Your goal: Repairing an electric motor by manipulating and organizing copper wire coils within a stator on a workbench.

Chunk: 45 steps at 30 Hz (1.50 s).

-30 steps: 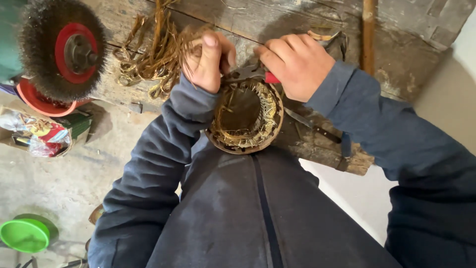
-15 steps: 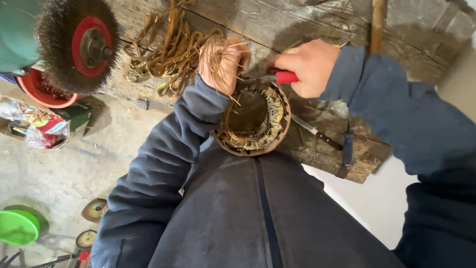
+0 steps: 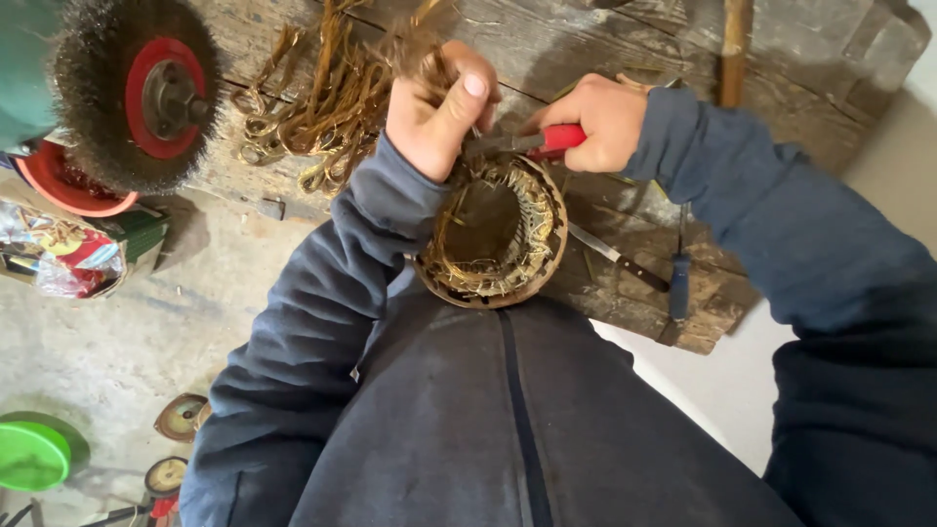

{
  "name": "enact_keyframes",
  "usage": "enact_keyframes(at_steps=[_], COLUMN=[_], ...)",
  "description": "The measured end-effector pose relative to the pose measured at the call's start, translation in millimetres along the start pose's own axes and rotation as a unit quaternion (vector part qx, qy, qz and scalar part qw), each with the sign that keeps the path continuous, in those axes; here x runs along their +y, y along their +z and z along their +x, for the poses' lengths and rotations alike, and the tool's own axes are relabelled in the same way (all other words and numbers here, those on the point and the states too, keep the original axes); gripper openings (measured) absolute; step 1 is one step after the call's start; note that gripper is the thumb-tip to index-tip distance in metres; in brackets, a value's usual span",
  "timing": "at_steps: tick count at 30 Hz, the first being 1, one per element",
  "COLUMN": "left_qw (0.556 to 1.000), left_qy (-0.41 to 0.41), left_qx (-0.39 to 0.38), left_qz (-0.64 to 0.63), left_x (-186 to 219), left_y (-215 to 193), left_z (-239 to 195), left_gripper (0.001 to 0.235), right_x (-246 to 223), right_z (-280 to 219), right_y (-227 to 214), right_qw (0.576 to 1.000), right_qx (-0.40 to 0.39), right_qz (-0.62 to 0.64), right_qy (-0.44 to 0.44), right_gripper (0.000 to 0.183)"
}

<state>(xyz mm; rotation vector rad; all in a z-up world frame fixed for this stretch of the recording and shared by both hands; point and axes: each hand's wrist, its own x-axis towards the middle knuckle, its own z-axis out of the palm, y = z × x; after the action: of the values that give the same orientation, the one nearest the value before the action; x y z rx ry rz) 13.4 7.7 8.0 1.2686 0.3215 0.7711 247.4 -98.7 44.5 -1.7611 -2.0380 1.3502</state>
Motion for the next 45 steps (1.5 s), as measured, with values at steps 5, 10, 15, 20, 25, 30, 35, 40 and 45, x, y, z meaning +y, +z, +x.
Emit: enact_keyframes(at_steps=[5, 10, 15, 20, 25, 30, 35, 40, 45], left_qw=[0.99, 0.986, 0.999, 0.999, 0.997, 0.998, 0.998, 0.992, 0.99], left_qy=[-0.086, -0.138, -0.009, 0.026, 0.037, 0.004, 0.013, 0.046, 0.05], left_qx=[-0.04, -0.031, -0.038, -0.024, -0.016, 0.032, 0.067, 0.096, 0.097], left_qz=[-0.102, -0.091, -0.012, 0.03, 0.068, 0.051, -0.014, -0.069, -0.09], left_x=[-9.6, -14.0, -2.8, 5.9, 6.7, -10.2, -24.7, -21.4, 5.0], left_y=[1.0, -0.7, 0.6, 3.7, 4.3, 2.7, 2.3, 3.8, 9.7], left_z=[3.7, 1.1, -11.1, -13.6, -18.0, -16.2, -5.3, -2.7, -3.8], left_gripper=[0.054, 0.055, 0.056, 0.052, 0.049, 0.049, 0.051, 0.049, 0.052], right_x=[9.5, 2.2, -27.3, -65.8, -61.3, -33.7, -2.2, 21.9, -22.8], right_z=[2.1, -4.8, -16.7, -27.9, -28.3, -12.5, 4.8, 8.7, -13.3], right_y=[6.1, 6.4, 8.5, 2.4, 9.7, 1.6, 4.5, 18.3, 1.0], right_qw=[0.999, 1.0, 0.989, 0.922, 0.914, 0.947, 0.991, 0.998, 0.991], right_qx=[-0.005, -0.005, 0.063, 0.162, 0.175, 0.128, 0.034, 0.025, 0.08], right_qz=[0.033, 0.009, -0.107, -0.324, -0.347, -0.265, -0.114, 0.048, 0.001], right_qy=[-0.009, -0.001, -0.082, -0.136, -0.115, -0.127, -0.059, 0.025, -0.111], right_gripper=[0.054, 0.052, 0.045, 0.054, 0.051, 0.038, 0.041, 0.042, 0.023])
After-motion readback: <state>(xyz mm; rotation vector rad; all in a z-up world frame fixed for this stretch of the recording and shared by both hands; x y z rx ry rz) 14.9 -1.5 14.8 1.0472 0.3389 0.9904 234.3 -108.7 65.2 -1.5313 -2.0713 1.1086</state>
